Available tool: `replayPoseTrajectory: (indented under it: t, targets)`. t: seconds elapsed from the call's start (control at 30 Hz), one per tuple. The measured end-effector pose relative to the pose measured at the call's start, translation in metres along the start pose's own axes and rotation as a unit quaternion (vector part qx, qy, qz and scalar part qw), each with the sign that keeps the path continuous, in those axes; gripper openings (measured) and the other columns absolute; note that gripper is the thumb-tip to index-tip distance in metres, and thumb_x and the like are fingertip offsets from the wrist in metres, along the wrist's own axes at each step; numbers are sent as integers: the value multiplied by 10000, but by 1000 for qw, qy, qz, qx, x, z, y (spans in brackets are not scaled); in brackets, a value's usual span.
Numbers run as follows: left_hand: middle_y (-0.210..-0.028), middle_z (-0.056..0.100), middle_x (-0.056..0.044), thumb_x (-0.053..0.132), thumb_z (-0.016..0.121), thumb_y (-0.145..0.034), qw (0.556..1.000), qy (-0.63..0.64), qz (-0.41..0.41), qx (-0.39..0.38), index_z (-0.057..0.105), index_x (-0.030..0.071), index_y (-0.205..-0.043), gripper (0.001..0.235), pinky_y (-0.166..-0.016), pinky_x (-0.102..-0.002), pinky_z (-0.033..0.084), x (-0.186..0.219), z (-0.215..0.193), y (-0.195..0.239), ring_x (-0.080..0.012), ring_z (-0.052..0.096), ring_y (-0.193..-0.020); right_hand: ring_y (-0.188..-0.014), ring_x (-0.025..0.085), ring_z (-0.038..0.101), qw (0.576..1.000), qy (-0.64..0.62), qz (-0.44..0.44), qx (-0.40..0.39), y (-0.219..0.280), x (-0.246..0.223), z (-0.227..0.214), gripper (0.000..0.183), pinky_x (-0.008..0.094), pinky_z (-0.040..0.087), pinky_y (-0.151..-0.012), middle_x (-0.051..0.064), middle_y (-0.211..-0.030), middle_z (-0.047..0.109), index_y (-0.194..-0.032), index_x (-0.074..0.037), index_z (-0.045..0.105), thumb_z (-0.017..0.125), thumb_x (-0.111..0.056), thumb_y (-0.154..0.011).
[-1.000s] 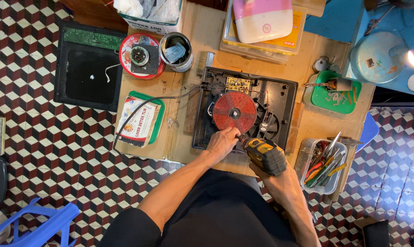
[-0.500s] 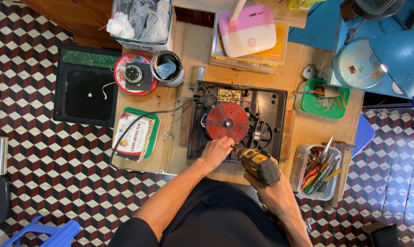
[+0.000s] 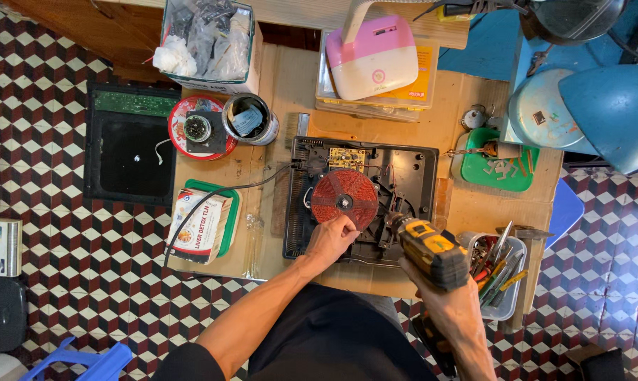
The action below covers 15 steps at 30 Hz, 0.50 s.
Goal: The person removes screws from the underside of a portable induction cooktop using a cordless drill, then flips the unit to expose the internal components and continues unscrewing internal parts. The person handles the cooktop, drill, and screws throughout the process.
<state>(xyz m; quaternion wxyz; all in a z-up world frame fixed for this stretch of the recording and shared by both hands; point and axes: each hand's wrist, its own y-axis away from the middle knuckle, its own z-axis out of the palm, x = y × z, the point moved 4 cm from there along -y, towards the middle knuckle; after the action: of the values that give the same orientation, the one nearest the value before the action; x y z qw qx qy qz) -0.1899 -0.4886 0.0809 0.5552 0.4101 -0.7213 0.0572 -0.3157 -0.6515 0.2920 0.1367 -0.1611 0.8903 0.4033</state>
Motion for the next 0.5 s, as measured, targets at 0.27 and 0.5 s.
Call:
replayPoseTrajectory:
  t: [0.27, 0.5]
  targets:
    - [-851, 753, -90, 144, 755, -868, 994, 43, 11, 103, 619, 57, -1038, 234, -688, -384, 583, 22, -4, -64, -252, 749, -787, -600, 144, 700, 992, -117, -43, 18, -31, -18, 0, 529, 296, 577, -548, 41, -803, 744, -1120, -55, 715, 824, -427, -760]
    - [-841, 707, -88, 113, 760, -875, 994, -16, 61, 90, 646, 89, -1135, 285, -703, -405, 574, 33, 9, -79, -273, 718, -784, -574, 145, 642, 992, -119, -46, 17, -39, -25, 2, 458, 311, 516, -543, 67, -729, 722, -1081, -42, 767, 822, -387, -785]
